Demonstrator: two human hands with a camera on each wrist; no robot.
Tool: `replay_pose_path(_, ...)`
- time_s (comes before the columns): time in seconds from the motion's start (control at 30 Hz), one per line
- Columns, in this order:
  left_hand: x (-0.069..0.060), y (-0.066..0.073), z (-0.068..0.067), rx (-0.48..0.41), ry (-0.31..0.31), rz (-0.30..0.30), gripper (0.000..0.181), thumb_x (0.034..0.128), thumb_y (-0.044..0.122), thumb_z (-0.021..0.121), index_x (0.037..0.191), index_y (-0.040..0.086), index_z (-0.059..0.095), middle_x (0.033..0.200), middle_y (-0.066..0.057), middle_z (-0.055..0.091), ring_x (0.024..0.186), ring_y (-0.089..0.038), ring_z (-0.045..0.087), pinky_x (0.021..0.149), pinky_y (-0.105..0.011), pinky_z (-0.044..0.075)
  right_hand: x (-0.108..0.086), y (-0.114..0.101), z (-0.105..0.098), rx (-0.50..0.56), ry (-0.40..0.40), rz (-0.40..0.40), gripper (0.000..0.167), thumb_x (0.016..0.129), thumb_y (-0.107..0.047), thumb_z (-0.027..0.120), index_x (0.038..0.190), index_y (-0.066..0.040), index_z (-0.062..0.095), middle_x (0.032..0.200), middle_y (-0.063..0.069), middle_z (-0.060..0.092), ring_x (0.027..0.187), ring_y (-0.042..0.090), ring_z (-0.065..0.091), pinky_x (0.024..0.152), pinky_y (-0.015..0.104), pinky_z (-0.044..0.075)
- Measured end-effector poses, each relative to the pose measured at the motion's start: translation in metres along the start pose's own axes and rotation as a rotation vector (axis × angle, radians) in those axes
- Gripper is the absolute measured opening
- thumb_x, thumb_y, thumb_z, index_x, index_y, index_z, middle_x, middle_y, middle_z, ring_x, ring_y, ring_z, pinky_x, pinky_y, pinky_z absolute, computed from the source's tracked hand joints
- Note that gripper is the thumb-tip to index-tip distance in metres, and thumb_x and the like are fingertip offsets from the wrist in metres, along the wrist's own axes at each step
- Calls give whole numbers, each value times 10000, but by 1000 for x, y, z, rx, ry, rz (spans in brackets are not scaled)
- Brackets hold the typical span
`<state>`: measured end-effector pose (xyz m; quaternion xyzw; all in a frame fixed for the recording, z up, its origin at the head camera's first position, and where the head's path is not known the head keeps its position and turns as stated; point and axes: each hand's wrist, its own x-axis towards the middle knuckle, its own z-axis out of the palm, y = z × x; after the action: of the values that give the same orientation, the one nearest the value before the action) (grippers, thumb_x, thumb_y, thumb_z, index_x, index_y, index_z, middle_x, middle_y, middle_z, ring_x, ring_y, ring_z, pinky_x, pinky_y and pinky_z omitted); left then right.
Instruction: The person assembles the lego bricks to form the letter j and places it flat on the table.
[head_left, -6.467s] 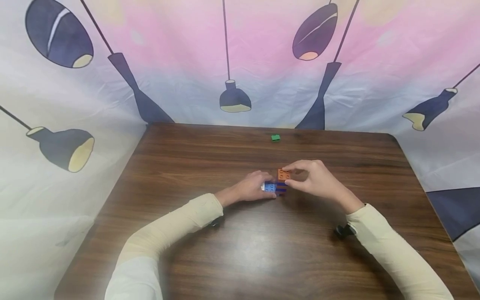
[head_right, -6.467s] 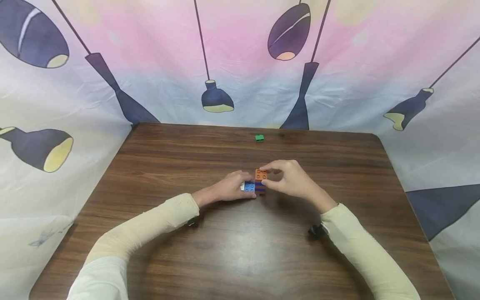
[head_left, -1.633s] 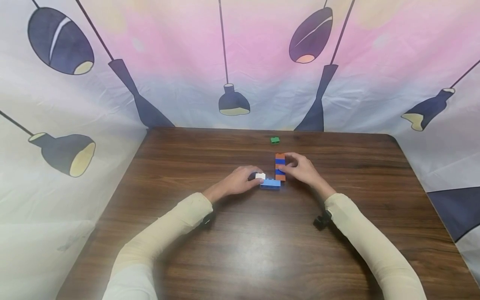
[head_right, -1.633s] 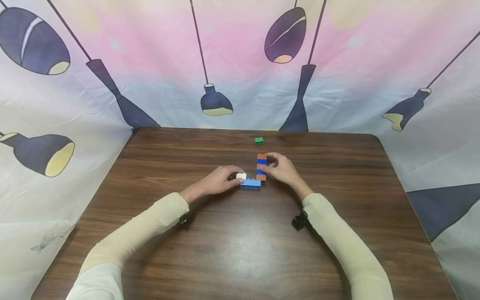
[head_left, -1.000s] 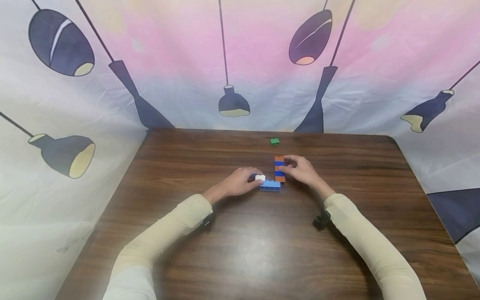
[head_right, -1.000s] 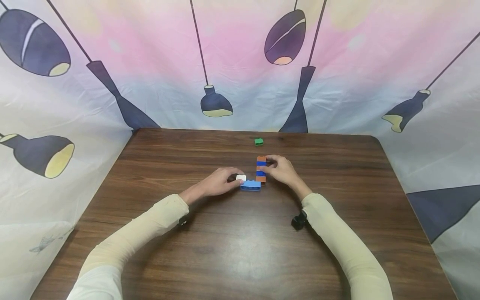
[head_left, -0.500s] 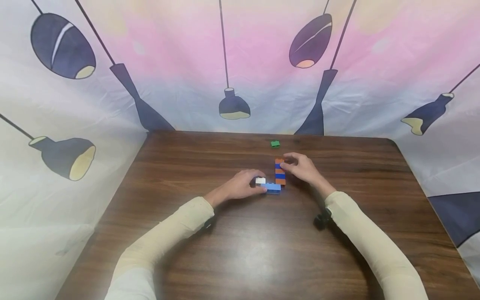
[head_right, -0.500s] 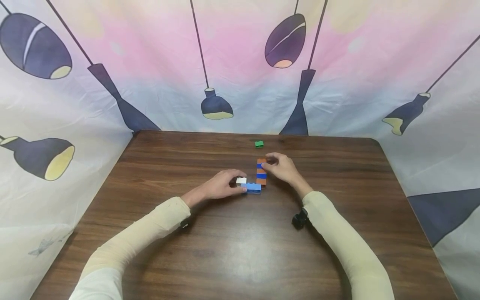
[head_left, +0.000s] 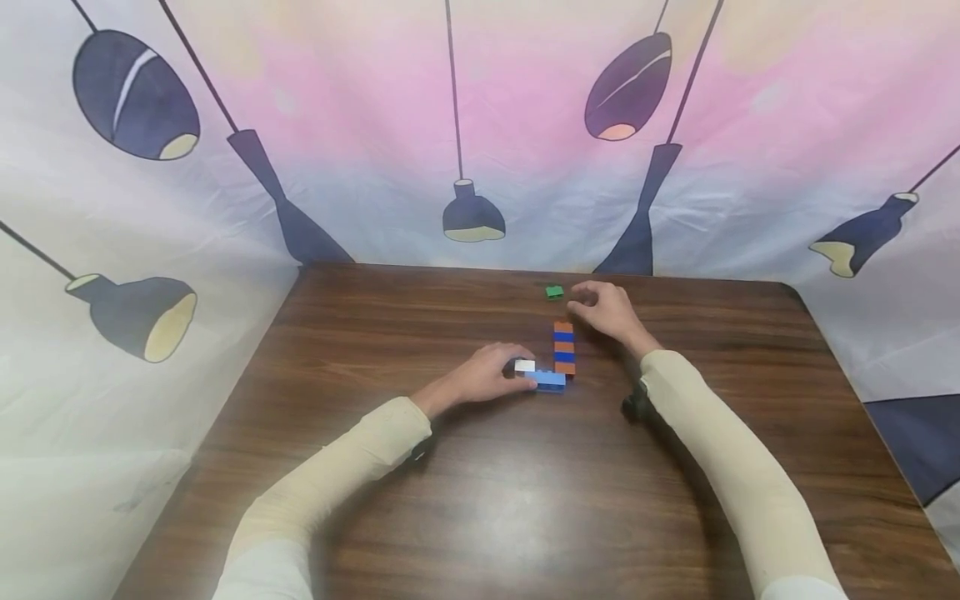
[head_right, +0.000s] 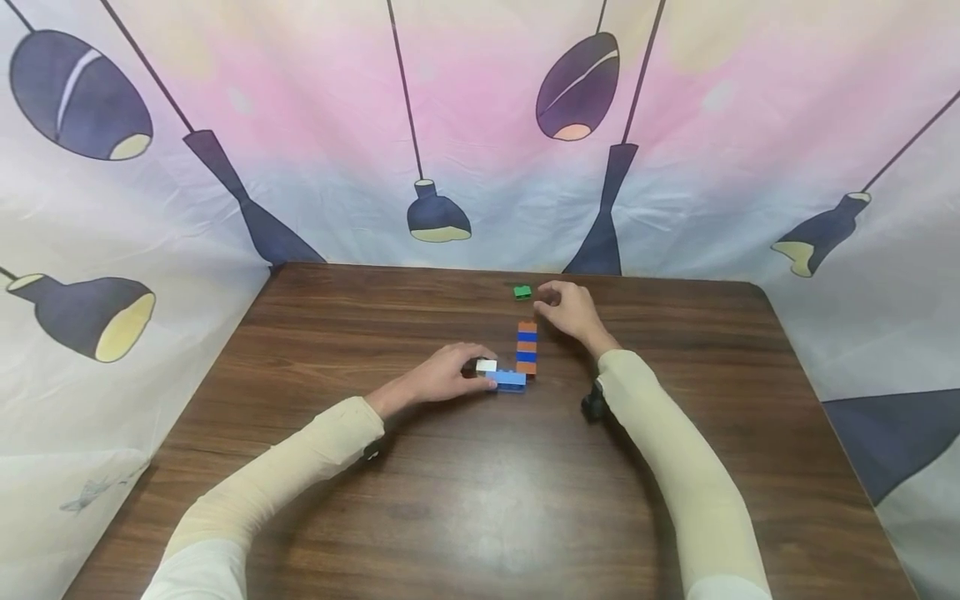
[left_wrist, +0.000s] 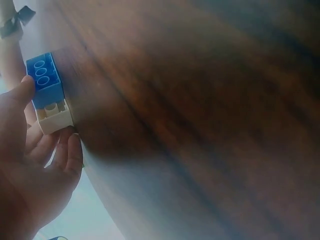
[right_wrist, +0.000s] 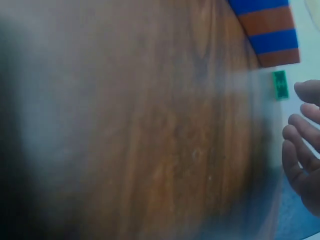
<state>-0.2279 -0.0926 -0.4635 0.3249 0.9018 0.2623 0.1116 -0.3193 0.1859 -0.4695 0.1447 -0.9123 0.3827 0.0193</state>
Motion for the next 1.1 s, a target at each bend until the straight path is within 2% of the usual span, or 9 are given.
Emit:
replay_pose_path(0.33,3,2,4,3,-3,25,520,972,470,675,1360,127,622,1338,-23,665,1281,-190,579,1144,-441,398,13,5,10,-1,7,-19,469,1001,-303,667,1411,-82,613,1378,161,634,941,294,672,817,493,544)
replay_pose_path(0.47,4,2,5,4,4,31,525,969,475,677,1357,125,625,1332,-23,669,1268,-185,586,1132,-435,412,17,2,12,-47,-6,-38,439,1014,-287,650,1393,-67,627,1407,176,613,1004,318,659,894,526,526)
replay_pose_path(0.67,4,2,4,-3,1,31,528,973,481,670,1354,118,626,1340,-30,666,1281,-198,581,1140,-448,401,19,-1,13,-121,-2,-55,316,1018,-220,644,1269,-41,714,1294,196,678,1190,376,620,1000,575,488)
replay_pose_path(0.87,3,1,1,-5,5,19,512,970,467,679,1346,123,628,1339,-32,665,1281,-207,579,1136,-449,404,17,-4,12,-135,-1,-47,239,988,-167,684,1181,-46,757,1245,182,705,1211,378,611,1026,579,471)
replay_pose_path(1.1,3,-1,1,3,3,20,527,972,479,670,1356,122,622,1350,-38,660,1295,-213,574,1139,-456,402,12,-5,10,-146,-27,-22,243,972,-205,707,1159,-60,767,1259,177,697,1257,388,576,1063,588,434)
